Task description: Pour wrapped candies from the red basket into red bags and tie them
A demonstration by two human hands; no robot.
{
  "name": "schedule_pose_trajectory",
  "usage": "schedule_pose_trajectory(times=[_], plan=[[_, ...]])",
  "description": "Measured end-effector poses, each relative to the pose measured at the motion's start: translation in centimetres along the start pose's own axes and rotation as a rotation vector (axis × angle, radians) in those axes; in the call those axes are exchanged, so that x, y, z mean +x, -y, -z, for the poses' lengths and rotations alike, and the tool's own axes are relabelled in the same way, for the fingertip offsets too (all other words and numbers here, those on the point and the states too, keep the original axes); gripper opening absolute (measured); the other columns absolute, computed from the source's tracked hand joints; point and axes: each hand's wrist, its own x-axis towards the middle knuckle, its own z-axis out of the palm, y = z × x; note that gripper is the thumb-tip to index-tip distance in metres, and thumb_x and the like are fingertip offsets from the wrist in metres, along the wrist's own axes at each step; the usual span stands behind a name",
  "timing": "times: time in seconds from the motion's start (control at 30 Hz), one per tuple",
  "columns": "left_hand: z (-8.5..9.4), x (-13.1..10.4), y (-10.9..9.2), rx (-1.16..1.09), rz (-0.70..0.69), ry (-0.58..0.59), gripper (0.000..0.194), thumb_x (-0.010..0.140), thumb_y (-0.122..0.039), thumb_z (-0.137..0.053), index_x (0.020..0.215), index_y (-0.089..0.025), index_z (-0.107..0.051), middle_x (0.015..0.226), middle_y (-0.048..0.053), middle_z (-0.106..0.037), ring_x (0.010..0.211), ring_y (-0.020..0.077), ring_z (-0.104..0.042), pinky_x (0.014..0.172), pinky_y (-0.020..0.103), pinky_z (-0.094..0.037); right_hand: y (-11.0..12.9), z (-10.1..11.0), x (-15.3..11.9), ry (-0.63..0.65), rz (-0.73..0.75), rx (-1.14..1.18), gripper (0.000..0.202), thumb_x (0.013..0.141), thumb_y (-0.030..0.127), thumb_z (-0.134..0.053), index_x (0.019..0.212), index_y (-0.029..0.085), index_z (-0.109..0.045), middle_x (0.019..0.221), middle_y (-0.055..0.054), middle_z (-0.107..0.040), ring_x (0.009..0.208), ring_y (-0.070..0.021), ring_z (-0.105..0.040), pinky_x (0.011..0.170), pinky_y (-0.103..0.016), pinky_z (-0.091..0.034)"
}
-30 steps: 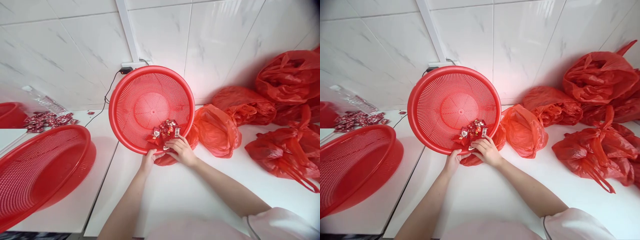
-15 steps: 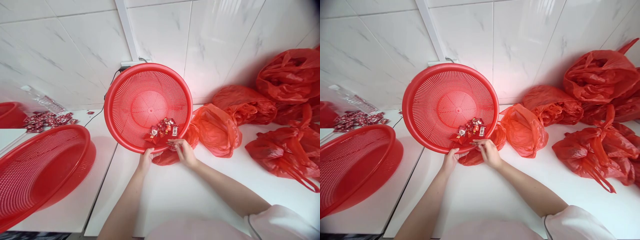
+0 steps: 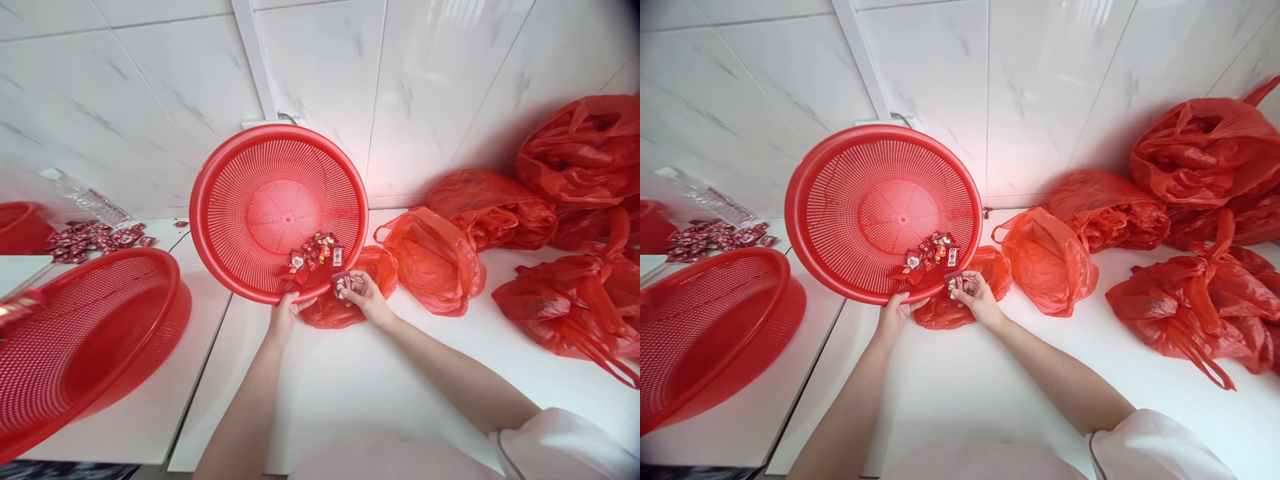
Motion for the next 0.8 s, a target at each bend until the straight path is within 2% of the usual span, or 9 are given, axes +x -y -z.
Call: schedule_pose_trajectory(times=[0.1,0.27,0.53,0.8], plan=[[0.2,0.0,0.1,-0.005,-0.005,0.018,0.041,0.067,-0.016,-0.065,0.107,-0.018,-0.059,0.103,0.005,-0.068,0.102,0.0305,-0.063,0.082,0.053,-0.056,0.0,-0.1,0.0,0.02,0.008,-0.015,0.052,0.068,0.037,-0.077,0.106,0.025,-0.044,0.078,0.002,-0.064,0.067,-0.0126,-0.062,0.059,-0.025,-0.048],[0.4,0.1,0.3,-0.001,-0.012,0.026,0.026,0.068,-0.017,-0.064,0.094,-0.016,-0.062,0.098,0.005,-0.068,0.103,0.0298,-0.062,0.083,0.052,-0.055,-0.1,0.0,0.0,0.037,0.016,-0.031,0.052,0.068,0.037,-0.076,0.106,0.024,-0.043,0.077,0.003,-0.063,0.068,-0.0122,-0.061,0.059,-0.025,-0.048],[0.2,0.1,-0.1,-0.017,-0.033,-0.009,0.031,0.066,-0.017,-0.065,0.096,-0.017,-0.062,0.096,0.004,-0.068,0.098,0.0281,-0.064,0.081,0.051,-0.056,-0.8,0.1,0.2,0.037,0.049,-0.15,0.033,0.078,0.043,-0.067,0.097,0.02,-0.053,0.079,-0.001,-0.063,0.064,-0.0108,-0.058,0.043,-0.019,-0.037],[0.1,0.0,-0.6,-0.075,-0.071,-0.029,0.033,0.066,-0.017,-0.065,0.098,-0.019,-0.063,0.1,0.002,-0.068,0.097,0.0247,-0.063,0.084,0.048,-0.055,-1.2,0.2,0.2,0.05,0.019,-0.158,0.045,0.075,0.036,-0.071,0.113,0.024,-0.051,0.105,-0.004,-0.062,0.079,-0.0137,-0.062,0.05,-0.021,-0.048]])
